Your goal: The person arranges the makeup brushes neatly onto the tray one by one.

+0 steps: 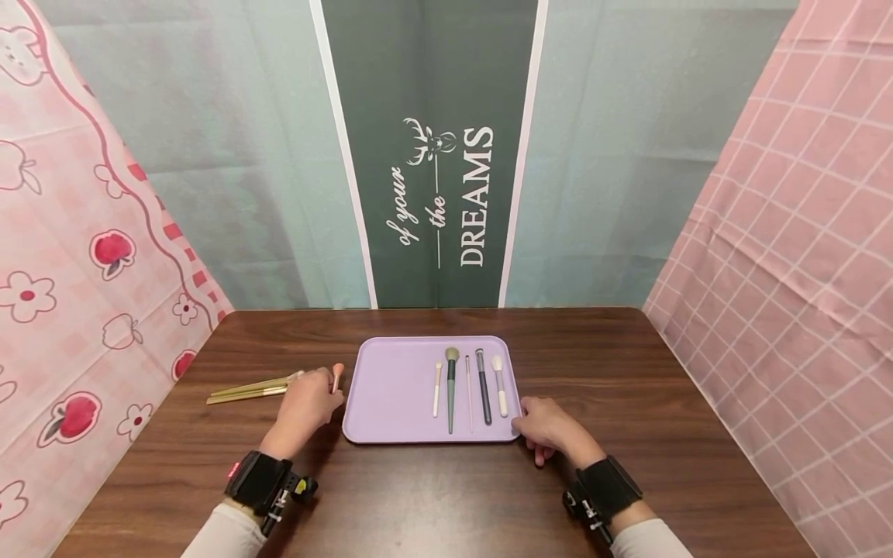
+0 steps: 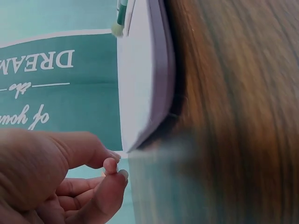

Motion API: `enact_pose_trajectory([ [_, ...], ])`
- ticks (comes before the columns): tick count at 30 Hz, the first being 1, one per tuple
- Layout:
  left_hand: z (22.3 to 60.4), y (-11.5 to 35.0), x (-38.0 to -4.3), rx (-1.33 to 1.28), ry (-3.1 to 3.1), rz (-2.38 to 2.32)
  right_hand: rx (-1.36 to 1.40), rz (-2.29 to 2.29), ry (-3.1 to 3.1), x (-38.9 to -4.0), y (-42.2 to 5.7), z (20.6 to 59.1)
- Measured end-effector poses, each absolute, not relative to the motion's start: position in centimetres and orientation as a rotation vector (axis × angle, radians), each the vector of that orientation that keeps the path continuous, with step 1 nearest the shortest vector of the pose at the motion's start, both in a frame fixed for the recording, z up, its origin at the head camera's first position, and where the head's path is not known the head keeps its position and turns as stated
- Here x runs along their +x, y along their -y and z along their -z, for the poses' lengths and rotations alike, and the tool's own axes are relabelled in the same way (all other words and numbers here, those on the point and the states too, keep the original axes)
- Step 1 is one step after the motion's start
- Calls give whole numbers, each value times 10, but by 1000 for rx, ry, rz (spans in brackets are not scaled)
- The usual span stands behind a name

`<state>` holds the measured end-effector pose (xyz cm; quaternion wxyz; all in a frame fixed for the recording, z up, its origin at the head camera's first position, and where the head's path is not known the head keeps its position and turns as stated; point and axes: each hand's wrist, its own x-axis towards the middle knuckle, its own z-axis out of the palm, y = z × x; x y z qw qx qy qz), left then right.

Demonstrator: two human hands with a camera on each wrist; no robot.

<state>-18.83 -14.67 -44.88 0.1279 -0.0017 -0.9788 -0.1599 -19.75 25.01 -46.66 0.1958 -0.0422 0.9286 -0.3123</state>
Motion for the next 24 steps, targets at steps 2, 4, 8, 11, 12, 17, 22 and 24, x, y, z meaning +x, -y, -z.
enact_pose_trajectory([
  [2,448,143,-190,5,2858,476,-117,875,-2600,-197,-250,467],
  [4,447,140,-191,17,2874,488,-115,875,-2598,-198,-250,467],
  [8,447,133,-194,39,2912,486,-115,876,-2598,-198,-250,467],
  [11,448,127,-197,34,2913,461,-119,874,-2599,-198,-250,467],
  [12,449,125,-197,29,2909,457,-118,874,-2598,-198,-250,467],
  [17,449,114,-201,9,2905,472,-116,872,-2603,-198,-250,467],
  [22,448,107,-204,-11,2904,487,-108,881,-2593,-199,-250,467],
  [24,447,104,-205,-18,2905,503,-102,880,-2590,-199,-250,467],
])
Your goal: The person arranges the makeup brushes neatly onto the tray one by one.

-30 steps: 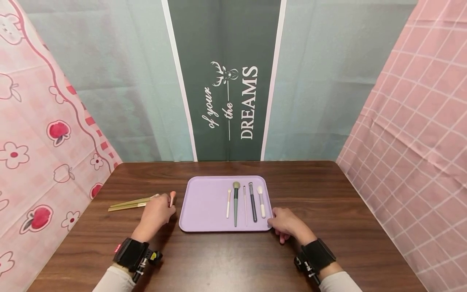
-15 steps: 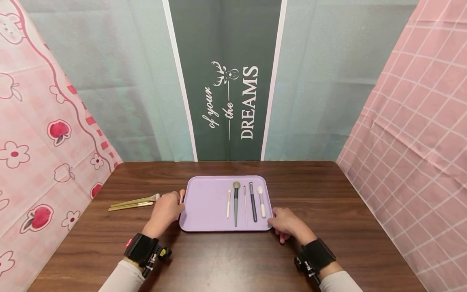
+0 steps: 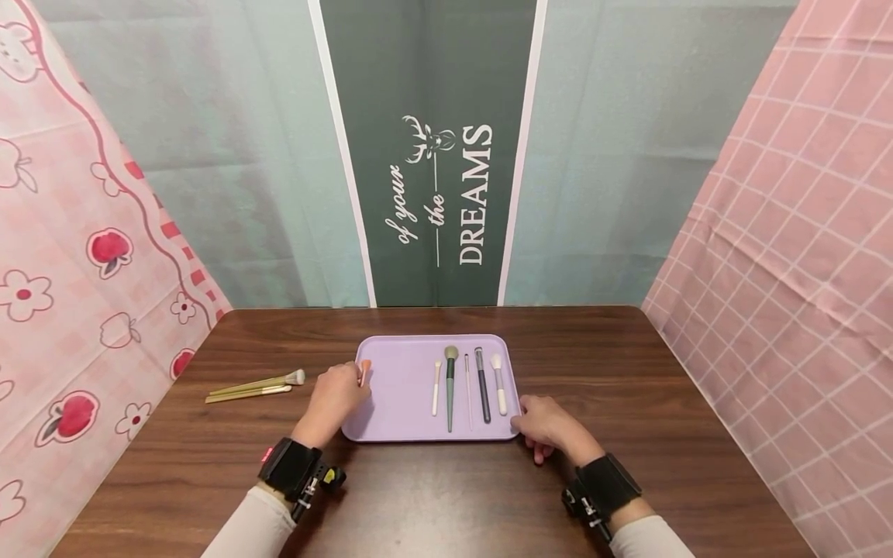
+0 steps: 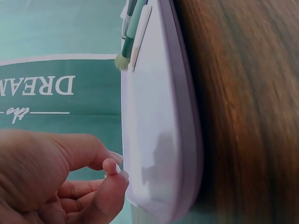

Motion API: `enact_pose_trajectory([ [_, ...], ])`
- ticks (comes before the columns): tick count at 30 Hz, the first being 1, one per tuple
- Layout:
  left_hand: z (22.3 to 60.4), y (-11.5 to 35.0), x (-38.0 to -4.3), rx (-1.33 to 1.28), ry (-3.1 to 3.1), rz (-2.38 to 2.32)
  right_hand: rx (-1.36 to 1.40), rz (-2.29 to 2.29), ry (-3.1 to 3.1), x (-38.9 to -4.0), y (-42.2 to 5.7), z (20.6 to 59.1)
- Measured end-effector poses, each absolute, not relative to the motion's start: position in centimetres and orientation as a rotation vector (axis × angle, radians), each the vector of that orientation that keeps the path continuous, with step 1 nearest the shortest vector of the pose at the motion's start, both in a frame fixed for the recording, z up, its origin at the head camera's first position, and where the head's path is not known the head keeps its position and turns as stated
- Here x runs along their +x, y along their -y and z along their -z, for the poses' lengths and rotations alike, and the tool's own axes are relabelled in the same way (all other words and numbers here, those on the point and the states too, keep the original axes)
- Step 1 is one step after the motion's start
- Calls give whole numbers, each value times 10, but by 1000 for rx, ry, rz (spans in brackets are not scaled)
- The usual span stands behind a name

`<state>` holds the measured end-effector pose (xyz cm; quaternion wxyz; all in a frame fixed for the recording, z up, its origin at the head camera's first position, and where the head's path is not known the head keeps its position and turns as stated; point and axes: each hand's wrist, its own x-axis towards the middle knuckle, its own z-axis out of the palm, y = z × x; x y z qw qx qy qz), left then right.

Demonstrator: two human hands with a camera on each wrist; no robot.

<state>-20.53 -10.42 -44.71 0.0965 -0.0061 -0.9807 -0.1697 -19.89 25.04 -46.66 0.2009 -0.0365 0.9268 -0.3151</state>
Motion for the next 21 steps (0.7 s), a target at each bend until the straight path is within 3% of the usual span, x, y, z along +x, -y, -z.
enact_pose_trajectory([
  [21,448,67,-211,-80,2888,533,-108,882,-2598,-200,-251,468],
])
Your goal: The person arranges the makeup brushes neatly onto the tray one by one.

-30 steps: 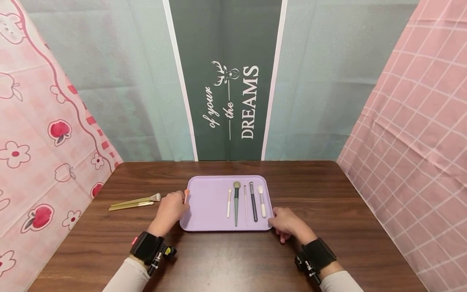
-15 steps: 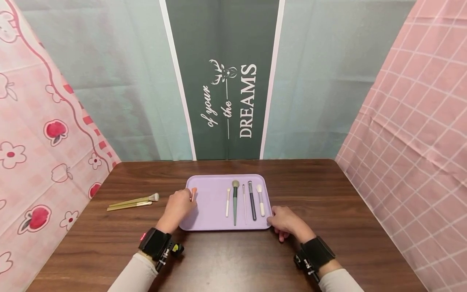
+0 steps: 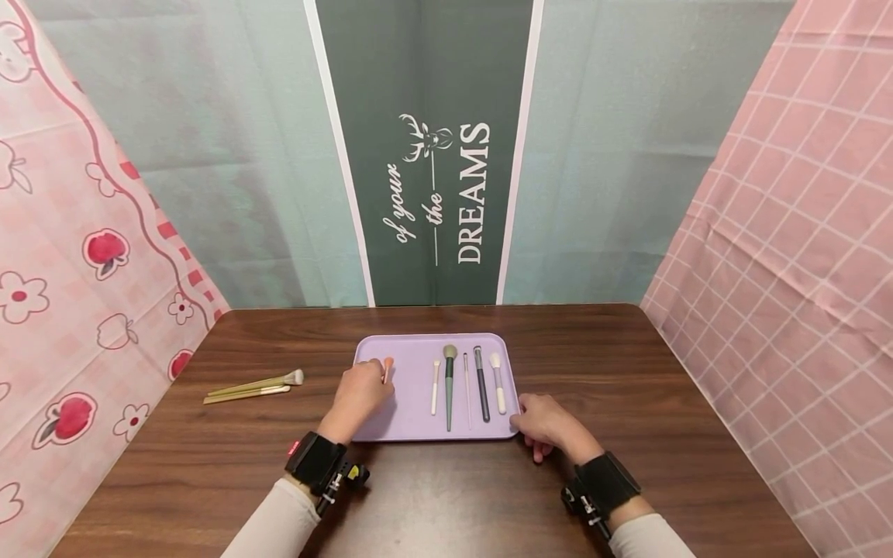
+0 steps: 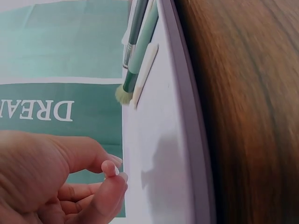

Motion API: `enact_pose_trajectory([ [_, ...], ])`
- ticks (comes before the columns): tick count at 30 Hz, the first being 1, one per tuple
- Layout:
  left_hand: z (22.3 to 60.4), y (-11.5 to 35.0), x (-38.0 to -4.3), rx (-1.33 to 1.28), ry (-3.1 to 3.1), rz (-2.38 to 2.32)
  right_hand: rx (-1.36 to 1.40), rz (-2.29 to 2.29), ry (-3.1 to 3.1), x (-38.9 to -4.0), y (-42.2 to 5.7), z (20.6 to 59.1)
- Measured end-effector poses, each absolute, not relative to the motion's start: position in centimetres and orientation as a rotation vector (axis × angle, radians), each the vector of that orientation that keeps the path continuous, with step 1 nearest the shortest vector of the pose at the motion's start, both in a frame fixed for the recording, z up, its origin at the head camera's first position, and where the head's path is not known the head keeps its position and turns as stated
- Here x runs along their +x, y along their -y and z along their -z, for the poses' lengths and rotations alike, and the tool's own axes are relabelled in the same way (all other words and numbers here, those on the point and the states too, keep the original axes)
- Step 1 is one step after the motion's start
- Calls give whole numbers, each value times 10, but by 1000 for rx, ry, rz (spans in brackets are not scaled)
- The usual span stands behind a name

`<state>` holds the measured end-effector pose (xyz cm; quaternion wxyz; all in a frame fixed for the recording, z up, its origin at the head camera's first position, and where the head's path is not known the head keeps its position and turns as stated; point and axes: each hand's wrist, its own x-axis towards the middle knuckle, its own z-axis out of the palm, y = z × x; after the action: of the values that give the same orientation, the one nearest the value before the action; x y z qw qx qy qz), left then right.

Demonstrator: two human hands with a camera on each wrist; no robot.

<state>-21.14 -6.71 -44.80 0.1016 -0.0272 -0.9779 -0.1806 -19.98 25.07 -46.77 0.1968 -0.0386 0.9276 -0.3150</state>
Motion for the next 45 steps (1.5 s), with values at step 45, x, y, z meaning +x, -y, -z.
enact_pose_trajectory([
  [45,466,18,-221,-50,2925,619,-96,897,-2582,-199,-249,467],
])
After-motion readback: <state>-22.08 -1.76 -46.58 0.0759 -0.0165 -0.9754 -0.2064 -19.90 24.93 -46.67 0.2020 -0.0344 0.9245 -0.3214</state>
